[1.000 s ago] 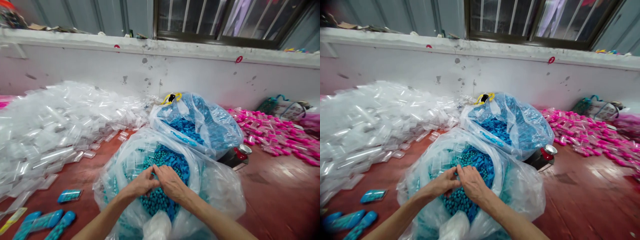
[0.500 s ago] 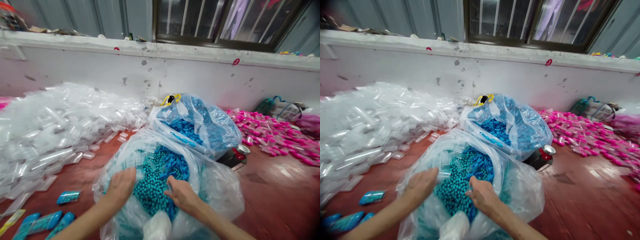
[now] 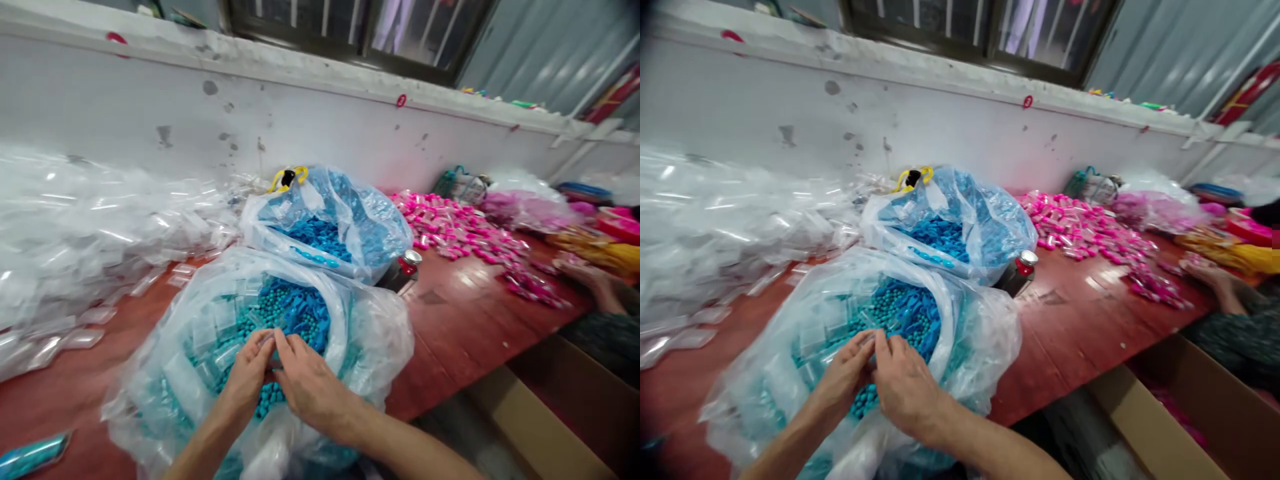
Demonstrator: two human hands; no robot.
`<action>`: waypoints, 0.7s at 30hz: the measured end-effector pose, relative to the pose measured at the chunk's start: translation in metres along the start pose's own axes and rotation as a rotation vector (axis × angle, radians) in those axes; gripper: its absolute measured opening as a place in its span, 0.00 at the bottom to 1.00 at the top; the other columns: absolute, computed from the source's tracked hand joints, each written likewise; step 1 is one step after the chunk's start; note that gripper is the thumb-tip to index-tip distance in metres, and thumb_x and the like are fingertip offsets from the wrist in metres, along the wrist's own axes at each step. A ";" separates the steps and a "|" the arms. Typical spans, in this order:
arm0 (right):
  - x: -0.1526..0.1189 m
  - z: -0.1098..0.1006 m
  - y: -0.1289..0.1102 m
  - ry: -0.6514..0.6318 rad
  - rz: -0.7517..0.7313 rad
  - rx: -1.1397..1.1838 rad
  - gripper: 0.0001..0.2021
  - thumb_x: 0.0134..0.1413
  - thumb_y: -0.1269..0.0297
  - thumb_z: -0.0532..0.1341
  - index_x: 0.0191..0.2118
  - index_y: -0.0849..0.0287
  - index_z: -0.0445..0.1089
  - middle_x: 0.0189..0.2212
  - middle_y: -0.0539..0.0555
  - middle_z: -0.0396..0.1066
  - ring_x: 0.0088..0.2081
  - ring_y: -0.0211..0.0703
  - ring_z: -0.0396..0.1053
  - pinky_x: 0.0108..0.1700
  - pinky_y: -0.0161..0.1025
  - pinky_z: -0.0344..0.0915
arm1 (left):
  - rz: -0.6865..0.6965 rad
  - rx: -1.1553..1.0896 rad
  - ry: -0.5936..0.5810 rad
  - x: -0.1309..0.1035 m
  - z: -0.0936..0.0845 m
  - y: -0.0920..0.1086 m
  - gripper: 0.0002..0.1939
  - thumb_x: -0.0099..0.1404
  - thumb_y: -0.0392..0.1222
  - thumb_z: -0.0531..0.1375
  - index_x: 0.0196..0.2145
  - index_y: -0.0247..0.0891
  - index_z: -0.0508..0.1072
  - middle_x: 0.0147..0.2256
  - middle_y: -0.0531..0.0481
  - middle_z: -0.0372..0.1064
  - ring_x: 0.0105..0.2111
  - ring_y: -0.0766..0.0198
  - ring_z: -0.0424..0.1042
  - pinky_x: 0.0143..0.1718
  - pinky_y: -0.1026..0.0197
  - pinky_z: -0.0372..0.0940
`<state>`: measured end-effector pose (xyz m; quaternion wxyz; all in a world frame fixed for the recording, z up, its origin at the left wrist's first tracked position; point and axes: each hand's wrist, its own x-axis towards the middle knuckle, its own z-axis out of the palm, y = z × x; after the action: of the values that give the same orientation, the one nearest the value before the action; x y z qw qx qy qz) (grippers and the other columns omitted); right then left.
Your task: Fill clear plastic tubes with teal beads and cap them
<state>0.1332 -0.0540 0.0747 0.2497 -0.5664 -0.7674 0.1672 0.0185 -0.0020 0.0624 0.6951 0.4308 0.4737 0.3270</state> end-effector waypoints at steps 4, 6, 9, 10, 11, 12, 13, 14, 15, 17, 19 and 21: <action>-0.083 -0.009 0.035 0.456 0.022 -0.018 0.11 0.56 0.72 0.49 0.43 0.55 0.61 0.34 0.54 0.67 0.38 0.40 0.67 0.40 0.37 0.64 | -0.073 0.091 -0.072 0.000 -0.014 0.000 0.26 0.46 0.57 0.61 0.38 0.40 0.60 0.27 0.55 0.68 0.25 0.63 0.70 0.24 0.63 0.63; -0.134 -0.002 0.056 0.592 0.268 -0.046 0.09 0.53 0.66 0.54 0.41 0.55 0.61 0.32 0.54 0.68 0.32 0.41 0.69 0.33 0.35 0.66 | -0.126 0.180 -0.102 0.001 -0.025 -0.007 0.27 0.44 0.59 0.61 0.37 0.40 0.60 0.24 0.56 0.67 0.21 0.64 0.68 0.22 0.63 0.62; -0.185 0.020 0.070 0.416 0.721 -0.013 0.29 0.44 0.59 0.60 0.54 0.57 0.54 0.38 0.57 0.69 0.30 0.45 0.71 0.28 0.37 0.66 | -0.144 0.266 -0.224 0.005 -0.043 -0.027 0.27 0.45 0.61 0.60 0.35 0.39 0.61 0.18 0.59 0.61 0.18 0.68 0.62 0.19 0.67 0.56; -0.190 0.028 0.070 0.341 0.809 0.040 0.33 0.43 0.59 0.61 0.57 0.58 0.50 0.40 0.58 0.69 0.31 0.47 0.72 0.28 0.38 0.66 | -0.139 0.280 -0.282 0.006 -0.048 -0.035 0.26 0.46 0.61 0.59 0.34 0.39 0.61 0.17 0.60 0.58 0.17 0.70 0.60 0.18 0.68 0.53; -0.188 0.035 0.067 0.293 0.864 0.105 0.36 0.43 0.59 0.60 0.59 0.59 0.47 0.43 0.59 0.69 0.33 0.49 0.72 0.29 0.38 0.67 | -0.140 0.289 -0.335 0.008 -0.051 -0.041 0.24 0.47 0.61 0.59 0.33 0.39 0.61 0.17 0.61 0.56 0.16 0.72 0.57 0.18 0.69 0.51; -0.181 0.041 0.064 0.281 0.893 0.177 0.36 0.45 0.59 0.59 0.60 0.60 0.45 0.44 0.59 0.68 0.36 0.50 0.72 0.32 0.39 0.67 | -0.146 0.290 -0.376 0.009 -0.053 -0.045 0.24 0.48 0.60 0.59 0.32 0.38 0.61 0.17 0.62 0.54 0.16 0.74 0.54 0.17 0.70 0.49; -0.169 0.045 0.062 0.310 0.904 0.246 0.35 0.47 0.60 0.57 0.60 0.60 0.44 0.46 0.60 0.67 0.40 0.50 0.71 0.35 0.39 0.66 | -0.155 0.287 -0.400 0.010 -0.055 -0.048 0.23 0.49 0.60 0.59 0.32 0.39 0.60 0.17 0.62 0.53 0.16 0.74 0.52 0.17 0.70 0.48; -0.155 0.048 0.060 0.385 0.903 0.300 0.31 0.48 0.60 0.55 0.59 0.62 0.47 0.46 0.60 0.67 0.43 0.50 0.69 0.40 0.40 0.65 | -0.169 0.287 -0.408 0.010 -0.055 -0.049 0.23 0.49 0.60 0.58 0.32 0.39 0.60 0.17 0.62 0.52 0.16 0.74 0.52 0.17 0.70 0.48; -0.138 0.048 0.060 0.447 0.893 0.357 0.28 0.49 0.60 0.54 0.56 0.63 0.52 0.45 0.61 0.68 0.45 0.49 0.67 0.42 0.40 0.64 | -0.187 0.295 -0.401 0.011 -0.055 -0.048 0.23 0.50 0.60 0.58 0.33 0.39 0.60 0.18 0.62 0.53 0.16 0.74 0.52 0.17 0.70 0.49; -0.105 0.047 0.063 0.513 0.842 0.458 0.19 0.50 0.61 0.53 0.48 0.63 0.61 0.39 0.60 0.71 0.44 0.49 0.67 0.44 0.40 0.63 | -0.214 0.336 -0.386 0.012 -0.057 -0.042 0.23 0.50 0.60 0.57 0.34 0.39 0.60 0.19 0.61 0.55 0.16 0.74 0.52 0.16 0.70 0.50; -0.072 0.045 0.068 0.552 0.743 0.544 0.13 0.50 0.62 0.52 0.39 0.62 0.67 0.31 0.56 0.73 0.41 0.48 0.68 0.42 0.41 0.64 | -0.223 0.401 -0.385 0.014 -0.061 -0.035 0.22 0.51 0.59 0.57 0.35 0.40 0.60 0.21 0.60 0.57 0.16 0.74 0.53 0.15 0.70 0.49; -0.037 0.041 0.072 0.617 0.651 0.604 0.12 0.52 0.63 0.51 0.34 0.61 0.69 0.25 0.53 0.72 0.38 0.47 0.69 0.40 0.41 0.65 | -0.226 0.435 -0.398 0.019 -0.067 -0.026 0.20 0.51 0.57 0.58 0.35 0.39 0.62 0.21 0.60 0.58 0.16 0.74 0.53 0.14 0.71 0.48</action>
<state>0.1744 -0.0662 -0.0048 0.5505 -0.7006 -0.3612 0.2749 -0.0371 0.0237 0.0196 0.6975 0.5695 0.4322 0.0478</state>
